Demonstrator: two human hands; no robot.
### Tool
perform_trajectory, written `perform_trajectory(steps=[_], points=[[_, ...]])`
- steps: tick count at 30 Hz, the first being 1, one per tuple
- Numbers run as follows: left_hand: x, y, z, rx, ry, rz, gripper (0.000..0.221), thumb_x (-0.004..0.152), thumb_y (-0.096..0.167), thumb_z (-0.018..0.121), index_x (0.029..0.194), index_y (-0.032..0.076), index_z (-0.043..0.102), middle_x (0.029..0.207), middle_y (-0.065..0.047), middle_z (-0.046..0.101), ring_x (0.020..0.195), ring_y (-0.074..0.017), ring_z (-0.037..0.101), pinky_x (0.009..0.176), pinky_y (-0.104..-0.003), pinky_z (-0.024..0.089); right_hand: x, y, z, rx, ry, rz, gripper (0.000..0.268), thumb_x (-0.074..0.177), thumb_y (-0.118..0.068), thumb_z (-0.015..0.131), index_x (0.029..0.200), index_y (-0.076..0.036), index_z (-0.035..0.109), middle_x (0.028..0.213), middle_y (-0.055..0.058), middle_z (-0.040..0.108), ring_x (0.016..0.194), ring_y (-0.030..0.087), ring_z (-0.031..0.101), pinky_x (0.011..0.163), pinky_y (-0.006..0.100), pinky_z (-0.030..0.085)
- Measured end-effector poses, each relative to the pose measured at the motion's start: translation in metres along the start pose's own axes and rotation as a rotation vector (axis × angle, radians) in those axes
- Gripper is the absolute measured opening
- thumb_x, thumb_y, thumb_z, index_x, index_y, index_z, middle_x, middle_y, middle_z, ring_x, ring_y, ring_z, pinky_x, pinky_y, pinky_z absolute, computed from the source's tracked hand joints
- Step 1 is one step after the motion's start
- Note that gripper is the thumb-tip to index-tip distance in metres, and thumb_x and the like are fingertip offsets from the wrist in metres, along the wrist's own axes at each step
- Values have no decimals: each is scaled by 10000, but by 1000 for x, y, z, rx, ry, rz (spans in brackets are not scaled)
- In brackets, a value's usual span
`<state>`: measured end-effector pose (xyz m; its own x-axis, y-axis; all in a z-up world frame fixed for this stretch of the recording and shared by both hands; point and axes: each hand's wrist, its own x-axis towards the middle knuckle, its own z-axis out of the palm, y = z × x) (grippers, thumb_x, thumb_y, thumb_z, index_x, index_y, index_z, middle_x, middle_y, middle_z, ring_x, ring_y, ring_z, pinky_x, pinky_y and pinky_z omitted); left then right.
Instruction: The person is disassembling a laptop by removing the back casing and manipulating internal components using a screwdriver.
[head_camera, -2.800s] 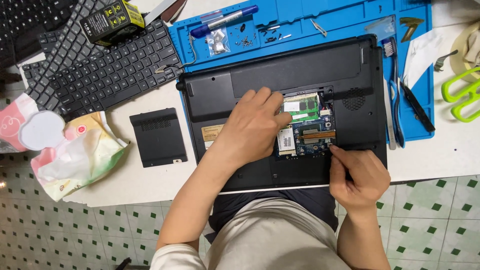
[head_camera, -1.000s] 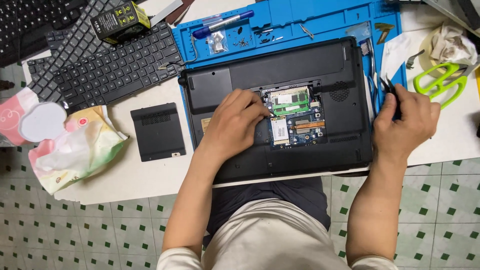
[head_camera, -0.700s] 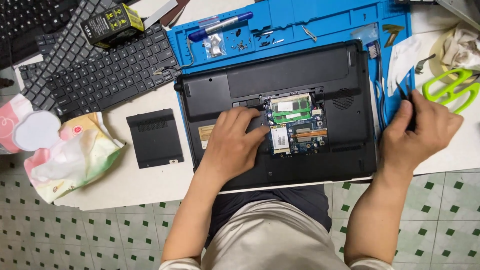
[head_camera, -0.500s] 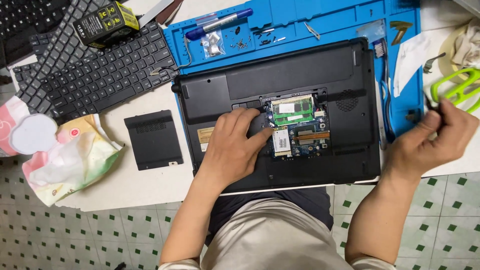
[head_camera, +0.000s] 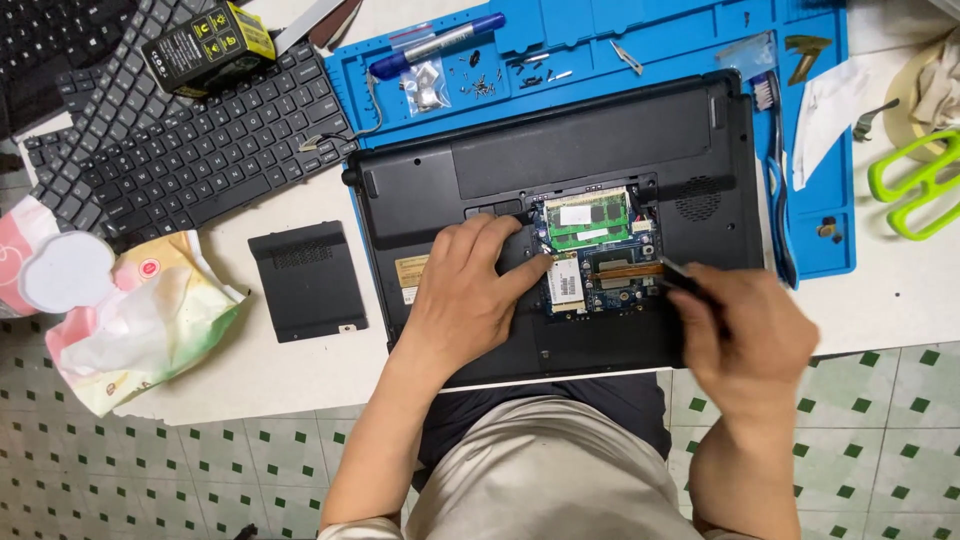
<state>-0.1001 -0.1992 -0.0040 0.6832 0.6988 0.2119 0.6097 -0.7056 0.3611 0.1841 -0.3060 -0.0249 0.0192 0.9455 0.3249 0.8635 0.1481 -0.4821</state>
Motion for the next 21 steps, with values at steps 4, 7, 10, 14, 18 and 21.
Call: perform_trajectory(steps=[4, 7, 10, 14, 18, 21], points=[[0, -2, 4, -1, -15, -4, 460, 830, 3, 711, 1249, 191, 682, 1307, -176, 552, 1227, -396, 530, 902, -489, 446, 16, -26, 13, -11, -33, -36, 152, 985, -80, 801, 1122, -16, 791, 1020, 122, 752, 867, 265, 708, 663, 312, 505], [-5, -5, 12, -48, 140, 4, 239, 950, 96, 618, 1141, 177, 737, 1188, -168, 594, 1184, -418, 560, 924, -465, 456, 22, -38, 21, 66, 39, -14, 140, 970, -125, 795, 1091, -57, 787, 877, 80, 663, 794, 290, 690, 695, 375, 574], [-11, -13, 10, -186, 156, -48, 246, 1009, 105, 564, 1198, 160, 712, 1197, -144, 603, 1209, -406, 574, 947, -468, 475, 25, -41, 24, 91, 29, -42, 96, 994, -111, 775, 1074, -63, 796, 850, 80, 671, 761, 280, 699, 681, 339, 573], [-11, -12, 2, -250, 194, -49, 198, 983, 30, 624, 1148, 85, 718, 1175, -160, 641, 1213, -416, 593, 952, -475, 484, 27, -49, 32, 54, 36, -75, 70, 941, -108, 814, 1010, -102, 817, 838, 53, 678, 751, 260, 699, 656, 336, 580], [-13, -12, 8, -205, 231, -24, 176, 981, 24, 628, 1106, 90, 733, 1155, -155, 658, 1197, -412, 603, 946, -480, 485, 33, -60, 34, 64, 6, -53, 77, 931, -87, 805, 1007, -82, 816, 821, 74, 684, 746, 278, 704, 634, 360, 586], [-13, -13, 12, -184, 236, -25, 194, 975, 19, 620, 1095, 106, 745, 1149, -142, 663, 1197, -399, 605, 948, -470, 486, 34, -60, 35, 37, 14, -77, 74, 938, -111, 796, 998, -73, 814, 807, 73, 664, 731, 269, 698, 627, 344, 587]])
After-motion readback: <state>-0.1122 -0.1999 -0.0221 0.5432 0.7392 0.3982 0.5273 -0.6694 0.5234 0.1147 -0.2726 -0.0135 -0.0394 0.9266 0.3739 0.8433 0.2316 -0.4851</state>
